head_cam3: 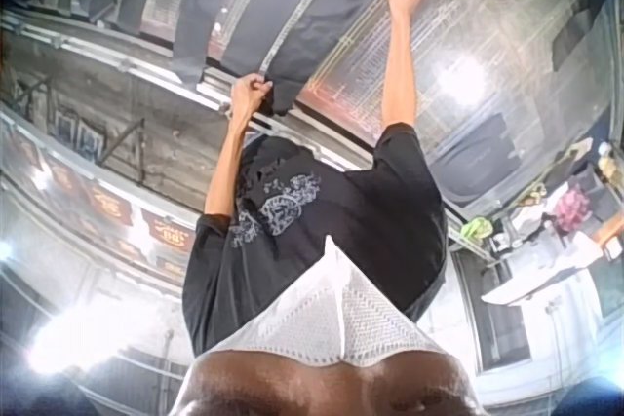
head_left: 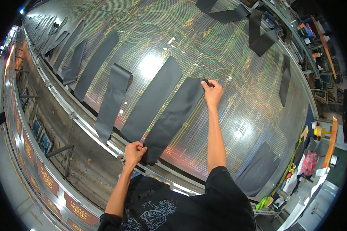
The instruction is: The person arranges multiple dark rectangular fabric pieces on a large, curved, grid-patterned surface. They pick up each piece, position it carefully, and smooth it down with their hands. The process is repeated for several pieces in a row.
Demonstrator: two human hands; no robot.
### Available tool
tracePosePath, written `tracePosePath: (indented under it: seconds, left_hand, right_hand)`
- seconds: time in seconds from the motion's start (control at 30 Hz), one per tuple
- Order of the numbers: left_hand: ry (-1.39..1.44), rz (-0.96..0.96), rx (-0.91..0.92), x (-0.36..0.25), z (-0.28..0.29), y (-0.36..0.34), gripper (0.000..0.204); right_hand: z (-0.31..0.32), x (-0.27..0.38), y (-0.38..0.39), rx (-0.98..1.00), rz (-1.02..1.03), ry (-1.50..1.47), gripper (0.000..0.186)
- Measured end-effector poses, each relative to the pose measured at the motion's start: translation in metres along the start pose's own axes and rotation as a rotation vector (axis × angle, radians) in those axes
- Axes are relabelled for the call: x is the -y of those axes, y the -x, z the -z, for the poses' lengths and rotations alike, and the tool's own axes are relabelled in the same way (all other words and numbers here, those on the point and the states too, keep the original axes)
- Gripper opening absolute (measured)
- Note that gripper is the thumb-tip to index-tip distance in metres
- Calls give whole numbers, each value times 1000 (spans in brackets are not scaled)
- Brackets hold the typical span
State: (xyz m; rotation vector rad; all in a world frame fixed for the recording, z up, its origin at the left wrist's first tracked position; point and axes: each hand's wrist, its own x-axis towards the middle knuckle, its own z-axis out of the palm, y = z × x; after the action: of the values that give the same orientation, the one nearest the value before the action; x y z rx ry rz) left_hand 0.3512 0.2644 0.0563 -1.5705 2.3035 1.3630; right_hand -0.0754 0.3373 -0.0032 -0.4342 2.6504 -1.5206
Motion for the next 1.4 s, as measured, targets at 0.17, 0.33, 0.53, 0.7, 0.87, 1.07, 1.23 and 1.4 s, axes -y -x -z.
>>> tracePosePath:
  seconds: [0.17,0.33,0.53,0.7,0.87,1.07,1.23,1.4]
  left_hand:
    - [0,20,6,1,0,-1,28]
    - [13,30,16,1,0,0,27]
    - [21,47,19,2,1,0,26]
    - [-21,32,22,-1,1,-1,26]
    - [-6,26,9,-4,0,0,26]
    - [-25,63,15,1,-2,0,26]
    - [-108,60,-16,-8,8,-1,29]
    - [-73,90,-42,-5,9,5,38]
  right_hand:
    - [-1,2,0,-2,5,38,24]
    - [-1,-2,0,-5,4,21,24]
    - [-3,0,0,-8,19,34,25]
    - [-1,-2,-1,-4,-3,58,25]
    - [0,-2,-2,10,-6,46,23]
    - [-7,1,4,-21,47,145,39]
    - [-7,34,32,-184,380,545,64]
    - [-16,41,82,523,586,570,83]
